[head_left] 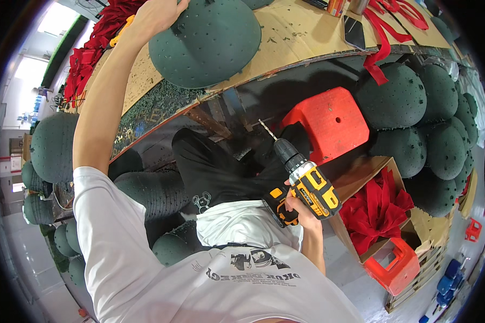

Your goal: Drilling holes into green foam hemispherical parts using a cordless power drill at an industrial workbench.

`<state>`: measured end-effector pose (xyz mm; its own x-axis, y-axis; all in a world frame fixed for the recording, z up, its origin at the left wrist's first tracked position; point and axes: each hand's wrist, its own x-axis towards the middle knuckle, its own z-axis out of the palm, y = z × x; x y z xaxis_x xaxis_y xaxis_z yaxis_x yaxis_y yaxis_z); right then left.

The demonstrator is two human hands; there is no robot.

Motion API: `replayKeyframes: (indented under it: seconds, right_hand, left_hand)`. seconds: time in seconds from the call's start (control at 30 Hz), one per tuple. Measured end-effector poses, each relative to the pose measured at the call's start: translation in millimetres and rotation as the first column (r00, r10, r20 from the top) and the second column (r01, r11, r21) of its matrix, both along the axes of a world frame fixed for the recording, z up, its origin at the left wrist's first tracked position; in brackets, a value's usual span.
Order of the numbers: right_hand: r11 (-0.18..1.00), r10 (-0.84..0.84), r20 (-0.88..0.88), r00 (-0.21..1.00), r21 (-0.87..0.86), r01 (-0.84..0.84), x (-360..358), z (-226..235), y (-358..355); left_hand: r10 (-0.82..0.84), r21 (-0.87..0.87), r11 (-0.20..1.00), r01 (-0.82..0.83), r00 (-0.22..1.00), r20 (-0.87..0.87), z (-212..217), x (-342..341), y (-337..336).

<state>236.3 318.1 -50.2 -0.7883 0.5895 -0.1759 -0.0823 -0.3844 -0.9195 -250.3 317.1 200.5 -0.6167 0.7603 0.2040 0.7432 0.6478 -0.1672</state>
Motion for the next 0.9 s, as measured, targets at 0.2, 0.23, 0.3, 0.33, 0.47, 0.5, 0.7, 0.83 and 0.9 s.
replayKeyframes:
  seconds: [0.2, 0.23, 0.3, 0.33, 0.47, 0.5, 0.7, 0.83, 0.9]
  right_hand:
    - [0.982, 0.083, 0.024, 0.996, 0.168, -0.086, 0, -17, -7]
    - [0.988, 0.055, 0.001, 0.998, 0.143, -0.055, -2, -20, -10]
    - [0.962, 0.024, -0.017, 1.0, 0.272, -0.018, -8, -23, -15]
    - [0.9, 0.016, -0.008, 1.0, 0.435, -0.011, -14, -24, -16]
    - [0.722, -0.002, 0.001, 1.0, 0.692, 0.001, -43, -19, -16]
    - [0.644, 0.007, -0.03, 1.0, 0.765, 0.019, -53, -17, -12]
    - [0.631, 0.043, 0.021, 0.999, 0.775, -0.043, -98, -10, 7]
    - [0.508, 0.052, -0.009, 0.999, 0.861, -0.019, -117, -11, 15]
    - [0.574, 0.07, 0.027, 0.997, 0.816, -0.063, -124, -13, 16]
  left_hand:
    - [-0.07, -0.175, 0.982, 0.065, 0.997, -0.021, -26, -5, 12]
    - [-0.061, -0.179, 0.982, 0.061, 0.998, 0.006, -28, -7, 13]
    - [-0.044, -0.188, 0.981, 0.054, 0.997, 0.059, -30, -11, 13]
    - [-0.093, -0.15, 0.984, 0.094, 0.996, 0.011, -29, -13, 14]
    - [-0.132, -0.017, 0.991, 0.133, 0.99, 0.059, -27, -19, 30]
    - [-0.108, 0.013, 0.994, 0.107, 0.985, 0.132, -28, -20, 38]
    - [-0.221, 0.256, 0.955, 0.149, 0.934, 0.281, -69, -23, 50]
    - [-0.201, 0.274, 0.958, 0.087, 0.883, 0.424, -69, -36, 49]
    - [-0.166, 0.266, 0.963, 0.035, 0.857, 0.487, -66, -40, 49]
